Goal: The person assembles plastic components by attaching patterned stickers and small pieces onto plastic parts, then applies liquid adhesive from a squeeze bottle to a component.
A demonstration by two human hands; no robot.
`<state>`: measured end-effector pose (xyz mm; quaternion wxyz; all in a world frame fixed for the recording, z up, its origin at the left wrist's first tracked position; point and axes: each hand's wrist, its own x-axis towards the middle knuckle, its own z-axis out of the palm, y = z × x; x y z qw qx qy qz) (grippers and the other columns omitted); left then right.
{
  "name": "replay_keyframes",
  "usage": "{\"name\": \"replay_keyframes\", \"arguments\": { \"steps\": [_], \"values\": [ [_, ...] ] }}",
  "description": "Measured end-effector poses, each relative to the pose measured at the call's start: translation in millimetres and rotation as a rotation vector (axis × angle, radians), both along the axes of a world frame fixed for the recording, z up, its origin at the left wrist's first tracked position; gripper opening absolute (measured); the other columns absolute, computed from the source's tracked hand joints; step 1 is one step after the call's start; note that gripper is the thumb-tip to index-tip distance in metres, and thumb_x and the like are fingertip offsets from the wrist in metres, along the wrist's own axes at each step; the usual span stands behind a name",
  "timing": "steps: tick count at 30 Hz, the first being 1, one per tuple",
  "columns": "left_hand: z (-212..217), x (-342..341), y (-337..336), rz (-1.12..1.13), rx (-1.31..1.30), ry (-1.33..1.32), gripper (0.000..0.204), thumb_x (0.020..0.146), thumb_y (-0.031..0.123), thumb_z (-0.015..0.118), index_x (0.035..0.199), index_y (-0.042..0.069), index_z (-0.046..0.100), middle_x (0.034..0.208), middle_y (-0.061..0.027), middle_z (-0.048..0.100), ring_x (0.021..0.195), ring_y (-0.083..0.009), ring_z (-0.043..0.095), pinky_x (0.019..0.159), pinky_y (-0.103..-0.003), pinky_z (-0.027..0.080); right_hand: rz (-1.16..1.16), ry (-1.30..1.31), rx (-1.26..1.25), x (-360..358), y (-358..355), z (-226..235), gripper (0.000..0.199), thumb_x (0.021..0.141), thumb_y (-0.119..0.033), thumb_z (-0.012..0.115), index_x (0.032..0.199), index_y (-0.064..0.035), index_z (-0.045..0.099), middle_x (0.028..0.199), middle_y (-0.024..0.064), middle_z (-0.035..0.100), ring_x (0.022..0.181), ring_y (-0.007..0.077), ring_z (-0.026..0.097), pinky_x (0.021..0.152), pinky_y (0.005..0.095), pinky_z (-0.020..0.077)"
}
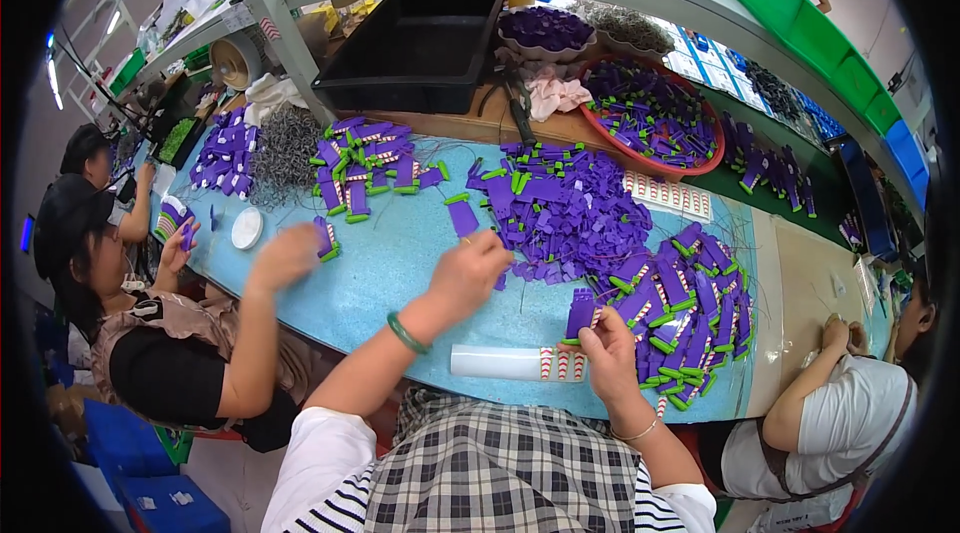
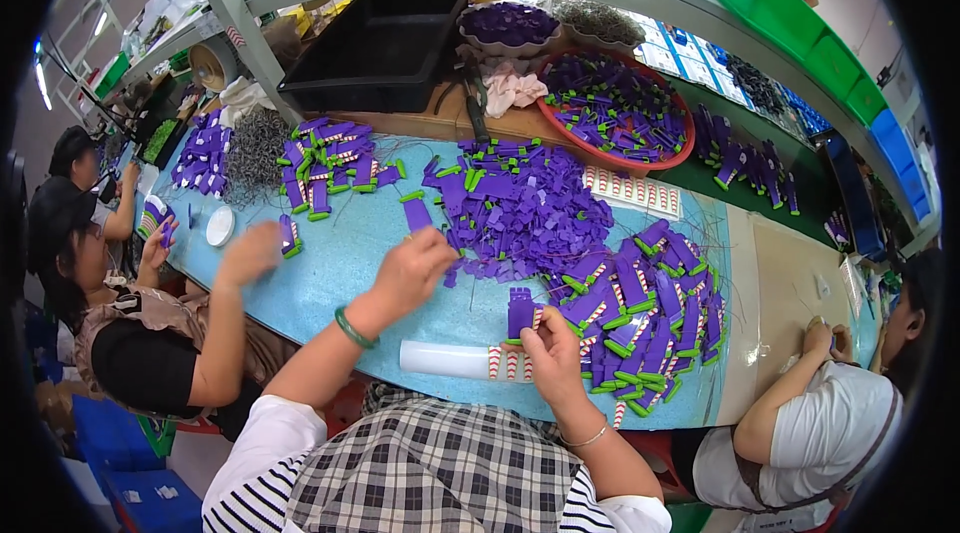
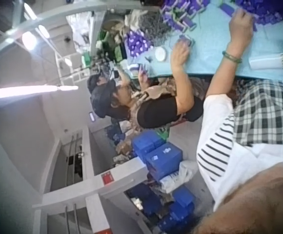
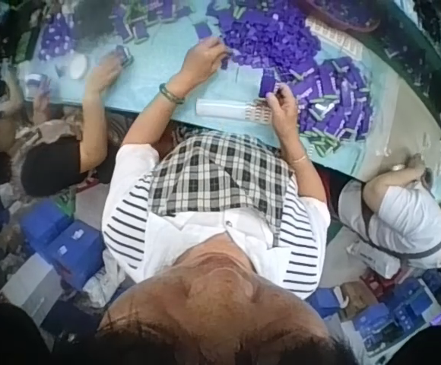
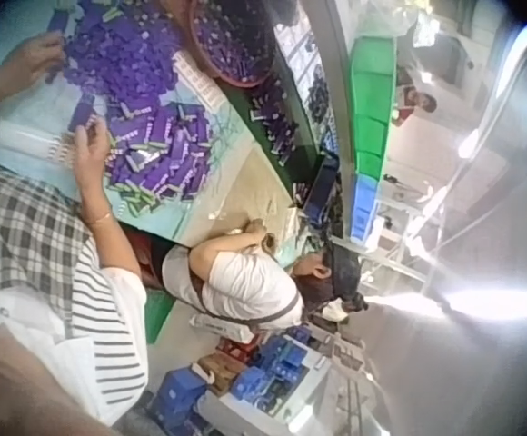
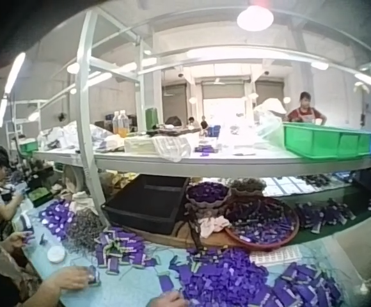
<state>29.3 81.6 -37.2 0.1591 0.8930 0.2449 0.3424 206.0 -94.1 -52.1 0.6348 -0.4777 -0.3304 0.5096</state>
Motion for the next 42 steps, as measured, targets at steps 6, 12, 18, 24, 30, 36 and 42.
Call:
{"name": "replay_keyframes", "arguments": {
  "steps": [6, 12, 18, 24, 30, 36, 42],
  "values": [
    [4.6, 13.5, 29.8, -0.037, 0.235, 0.308, 0.004, 0.071, 0.007, 0.060, 0.072, 0.006, 0.063, 0.087, -0.0082, 0.053, 0.087, -0.0252, 0.055, 0.067, -0.037, 0.048, 0.134, -0.196, 0.025, -7.9, -6.0, -8.7, 0.032, 0.086, 0.006, 0.051, 0.118, 0.0038, 0.054, 0.096, 0.0047, 0.047, 0.088, 0.0112, 0.052, 0.077, 0.0252, 0.0534],
    [1.0, 20.7, 31.7, -0.026, 0.398, 0.524, 0.007, 0.071, 0.012, 0.058, 0.070, 0.006, 0.063, 0.089, -0.0083, 0.053, 0.094, -0.0235, 0.053, 0.070, -0.036, 0.045, 0.169, -0.396, 0.061, -0.9, -5.0, -2.6, 0.035, 0.083, 0.005, 0.054, 0.118, 0.0006, 0.057, 0.092, 0.0040, 0.048, 0.082, 0.0103, 0.050, 0.070, 0.0219, 0.0482],
    [0.8, 5.9, 24.1, -0.043, 0.339, 0.232, 0.003, 0.071, 0.005, 0.060, 0.074, 0.006, 0.060, 0.085, -0.0075, 0.056, 0.087, -0.0251, 0.055, 0.068, -0.038, 0.045, 0.104, -0.355, 0.052, 1.4, -0.3, 17.8, 0.039, 0.082, 0.006, 0.053, 0.120, -0.0014, 0.058, 0.089, 0.0028, 0.048, 0.080, 0.0098, 0.049, 0.068, 0.0212, 0.0480],
    [14.3, -5.1, -44.8, -0.290, -1.127, -0.555, 0.012, 0.087, -0.004, 0.056, 0.098, -0.003, 0.062, 0.089, -0.0046, 0.064, 0.085, -0.0139, 0.063, 0.077, -0.028, 0.054, -0.072, -0.574, 0.136, -6.7, 3.7, 14.5, 0.047, 0.076, 0.010, 0.063, 0.120, -0.0041, 0.059, 0.089, 0.0029, 0.051, 0.081, 0.0108, 0.051, 0.065, 0.0233, 0.0459],
    [-4.3, -8.2, -75.5, -0.224, -1.346, -0.720, 0.015, 0.088, -0.005, 0.055, 0.102, -0.003, 0.061, 0.099, -0.0091, 0.064, 0.089, -0.0159, 0.063, 0.082, -0.030, 0.054, -0.120, -0.854, 0.288, -12.8, 4.5, 20.1, 0.052, 0.070, 0.010, 0.068, 0.116, -0.0132, 0.064, 0.073, 0.0024, 0.050, 0.064, 0.0128, 0.048, 0.055, 0.0263, 0.0387],
    [-15.2, -19.8, -94.3, -0.158, -1.397, -0.650, 0.019, 0.088, -0.003, 0.058, 0.107, -0.004, 0.060, 0.097, -0.0102, 0.065, 0.088, -0.0160, 0.064, 0.082, -0.030, 0.054, -0.012, -0.963, 0.240, -5.5, -6.1, 30.4, 0.050, 0.070, 0.005, 0.068, 0.115, -0.0169, 0.066, 0.066, 0.0050, 0.044, 0.058, 0.0184, 0.045, 0.052, 0.0306, 0.0386],
    [-8.7, -22.3, -103.9, -0.268, -1.404, -0.120, 0.012, 0.085, -0.001, 0.062, 0.096, -0.003, 0.064, 0.086, -0.0064, 0.066, 0.082, -0.0101, 0.063, 0.074, -0.024, 0.052, 0.601, -0.987, 0.028, 15.2, -7.3, 43.9, 0.045, 0.071, -0.001, 0.070, 0.115, -0.0132, 0.065, 0.074, 0.0107, 0.059, 0.069, 0.0264, 0.056, 0.065, 0.0361, 0.0451]
  ]
}}
